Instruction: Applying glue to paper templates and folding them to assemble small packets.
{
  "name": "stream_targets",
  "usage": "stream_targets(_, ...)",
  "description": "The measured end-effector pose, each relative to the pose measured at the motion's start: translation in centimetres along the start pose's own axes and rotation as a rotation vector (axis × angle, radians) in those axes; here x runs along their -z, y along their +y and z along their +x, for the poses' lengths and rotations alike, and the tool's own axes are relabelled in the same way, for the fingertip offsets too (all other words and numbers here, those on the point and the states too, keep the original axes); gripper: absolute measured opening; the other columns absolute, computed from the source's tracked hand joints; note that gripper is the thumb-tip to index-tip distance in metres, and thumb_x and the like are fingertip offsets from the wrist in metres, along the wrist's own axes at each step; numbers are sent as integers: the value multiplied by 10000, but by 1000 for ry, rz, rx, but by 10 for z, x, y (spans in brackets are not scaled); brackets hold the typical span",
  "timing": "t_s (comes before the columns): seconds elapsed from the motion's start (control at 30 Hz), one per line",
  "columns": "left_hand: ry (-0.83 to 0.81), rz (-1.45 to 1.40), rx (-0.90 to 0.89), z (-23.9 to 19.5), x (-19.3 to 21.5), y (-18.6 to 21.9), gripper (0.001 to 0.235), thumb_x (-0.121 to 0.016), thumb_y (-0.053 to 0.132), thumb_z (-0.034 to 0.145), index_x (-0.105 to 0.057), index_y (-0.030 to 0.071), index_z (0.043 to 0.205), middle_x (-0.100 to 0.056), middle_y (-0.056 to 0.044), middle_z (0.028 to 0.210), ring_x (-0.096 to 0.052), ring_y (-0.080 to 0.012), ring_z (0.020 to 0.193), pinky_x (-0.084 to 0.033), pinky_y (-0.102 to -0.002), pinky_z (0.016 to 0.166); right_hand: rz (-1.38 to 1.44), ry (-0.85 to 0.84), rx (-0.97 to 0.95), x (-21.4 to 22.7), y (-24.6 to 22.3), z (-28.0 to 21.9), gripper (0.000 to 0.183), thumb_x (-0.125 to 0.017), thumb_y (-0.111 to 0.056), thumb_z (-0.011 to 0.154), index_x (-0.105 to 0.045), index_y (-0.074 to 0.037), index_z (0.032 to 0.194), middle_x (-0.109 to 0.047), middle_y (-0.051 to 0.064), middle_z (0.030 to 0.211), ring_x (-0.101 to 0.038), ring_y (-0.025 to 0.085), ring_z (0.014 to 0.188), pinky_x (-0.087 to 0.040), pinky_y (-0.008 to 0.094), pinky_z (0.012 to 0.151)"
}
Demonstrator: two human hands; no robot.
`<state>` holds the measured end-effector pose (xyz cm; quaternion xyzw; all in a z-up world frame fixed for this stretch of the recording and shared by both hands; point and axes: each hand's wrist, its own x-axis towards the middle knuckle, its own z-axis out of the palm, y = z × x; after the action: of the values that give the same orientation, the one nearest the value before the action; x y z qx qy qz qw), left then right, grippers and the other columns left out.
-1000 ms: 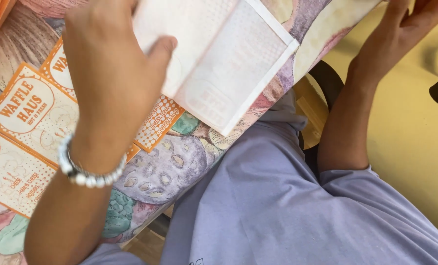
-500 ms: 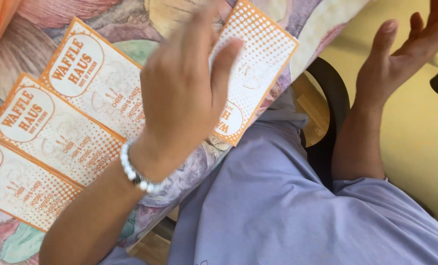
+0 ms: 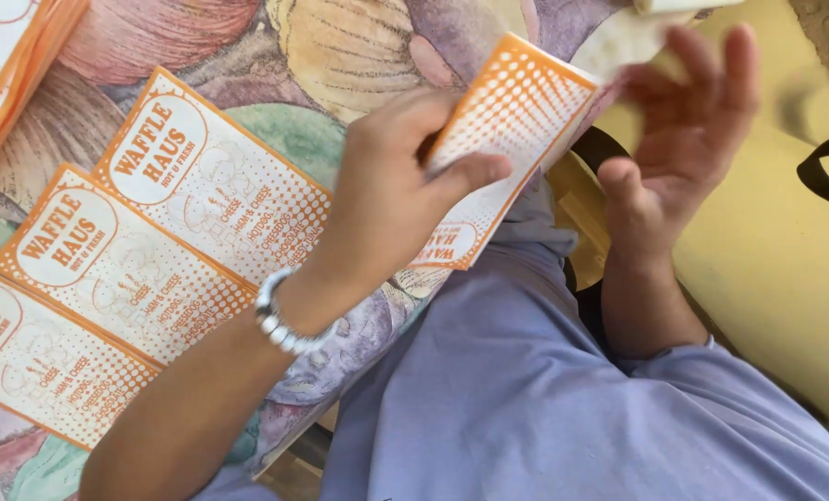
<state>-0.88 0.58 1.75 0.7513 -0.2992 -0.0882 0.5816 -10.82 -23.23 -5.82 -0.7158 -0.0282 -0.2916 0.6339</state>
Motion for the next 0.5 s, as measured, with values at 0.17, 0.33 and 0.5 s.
stream_targets(0.17,113,-169,214,-37,18,25,262,-790,224,905,-713,27,1061,-690,-32,921,-599,-117,847,-501,-260,745,299,50,-220,-48,-47,15,1214,-867,-120,766,-75,-29,1682,-750,325,1149,-809,320,887,-715,428,831)
stream_targets(0.33,211,-352,245,-49,50,56,434,-804,110,870,-600,-9,1235,-740,-154,1079,-754,-217,1037,-636,-277,930,131,-140,-96,-63,-71,30,1010,-820,32,829,-192,64,1619,-739,351,1095,-778,333,701,-658,382,627)
stream_targets(0.5,269,30,149,-51,67,82,185,-845,2,879,-738,-36,1025,-782,-133,946,-763,-163,838,-624,-228,785,108,-164,1,-71,-92,33,923,-812,100,843,-243,124,1570,-498,279,1562,-797,374,790,-704,395,621)
